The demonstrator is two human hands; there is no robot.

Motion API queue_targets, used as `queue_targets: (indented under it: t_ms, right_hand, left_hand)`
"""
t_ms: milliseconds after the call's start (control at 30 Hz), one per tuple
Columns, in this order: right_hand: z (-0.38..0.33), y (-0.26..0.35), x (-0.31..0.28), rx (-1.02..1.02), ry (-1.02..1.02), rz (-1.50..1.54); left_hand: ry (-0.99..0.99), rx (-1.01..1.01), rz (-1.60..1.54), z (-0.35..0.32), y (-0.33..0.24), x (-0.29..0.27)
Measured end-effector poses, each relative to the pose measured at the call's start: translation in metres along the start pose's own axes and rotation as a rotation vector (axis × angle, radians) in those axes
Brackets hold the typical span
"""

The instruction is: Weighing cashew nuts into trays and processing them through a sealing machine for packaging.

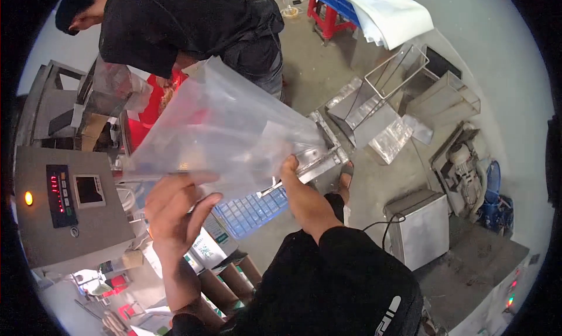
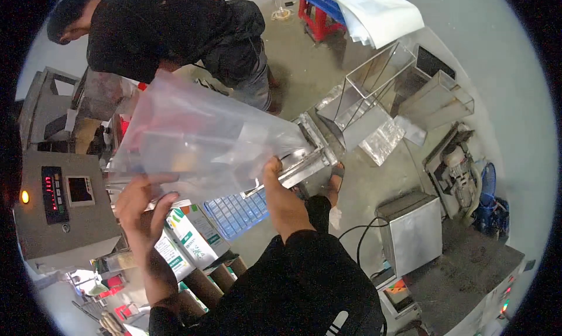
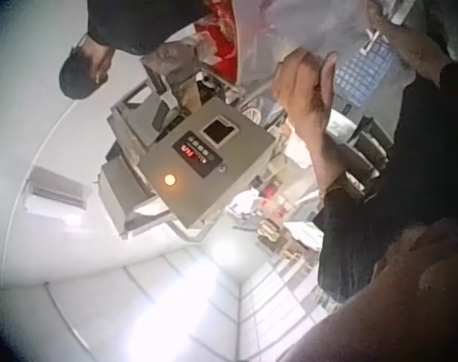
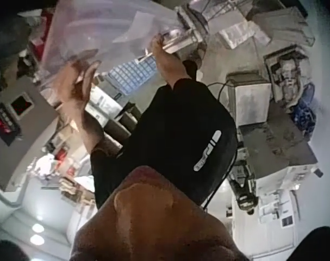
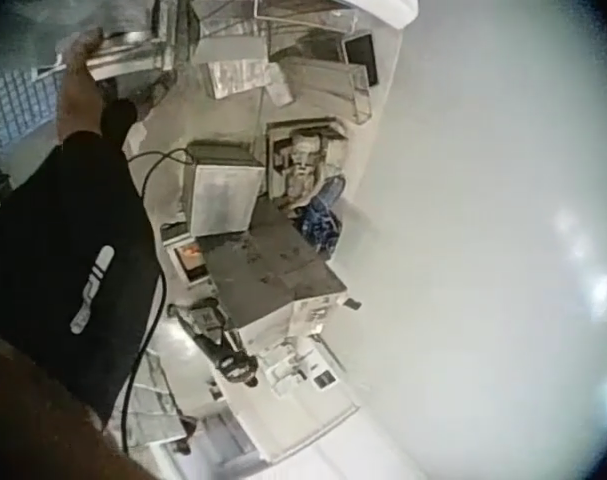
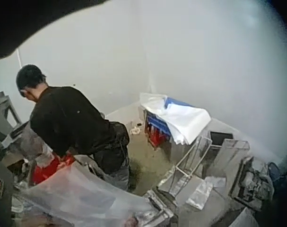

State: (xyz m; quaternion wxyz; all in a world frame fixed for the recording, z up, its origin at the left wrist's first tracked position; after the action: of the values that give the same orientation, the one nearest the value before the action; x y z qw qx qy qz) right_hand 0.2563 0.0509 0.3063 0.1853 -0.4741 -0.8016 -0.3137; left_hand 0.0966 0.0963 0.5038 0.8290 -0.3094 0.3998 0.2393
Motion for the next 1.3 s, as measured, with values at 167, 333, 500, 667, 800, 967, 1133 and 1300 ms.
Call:
queue_targets:
  t_ms: [167,333,500,667,800,967,1133,1300]
  right_hand:
    - [0.019,-0.019,-0.045,-0.197,-0.048,-0.477]
    - [0.048,-0.029,-0.076,-0.324,-0.062,-1.013]
    - [0.083,-0.041,-0.105,-0.452,-0.08,-1.509]
    - [0.104,-0.028,-0.092,-0.418,-0.065,-1.044]
    - [0.106,-0.034,-0.074,-0.232,-0.011,-0.366]
    - [0.377,-0.152,-0.249,-0.691,-0.254,-0.367]
    - [0.165,-0.027,-0.131,-0.828,-0.28,-0.718]
    - [0.055,0.066,-0.046,-1.517,-0.195,-1.126]
  left_hand:
    - [0.118,0.136,-0.06,0.034,-0.019,0.031]
    - [0.059,0.107,-0.172,0.03,-0.012,0.02]
    - [0.096,-0.012,-0.091,0.02,-0.001,0.028]
    - [0.189,-0.055,-0.147,0.03,0.004,0.051]
    - [0.229,-0.15,-0.153,0.019,0.005,0.076]
    - [0.375,-0.035,-0.406,-0.001,0.016,0.21]
    - [0.598,-0.289,-0.297,-0.105,0.098,0.277]
    - [0.689,-0.167,-0.109,-0.131,0.078,0.308]
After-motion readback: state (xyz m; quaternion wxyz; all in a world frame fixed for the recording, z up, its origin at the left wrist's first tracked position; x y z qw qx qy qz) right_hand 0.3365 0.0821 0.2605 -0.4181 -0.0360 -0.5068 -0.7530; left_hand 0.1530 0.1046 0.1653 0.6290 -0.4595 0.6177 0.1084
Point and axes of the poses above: each hand's wrist, its own z-axis towards the middle knuckle, its own x-axis out of the palm, y = z × x, the point moved 2 cm from there along z, towards the middle knuckle, and after that the axes turned 7 degrees about -y, right-handed, at the moved point
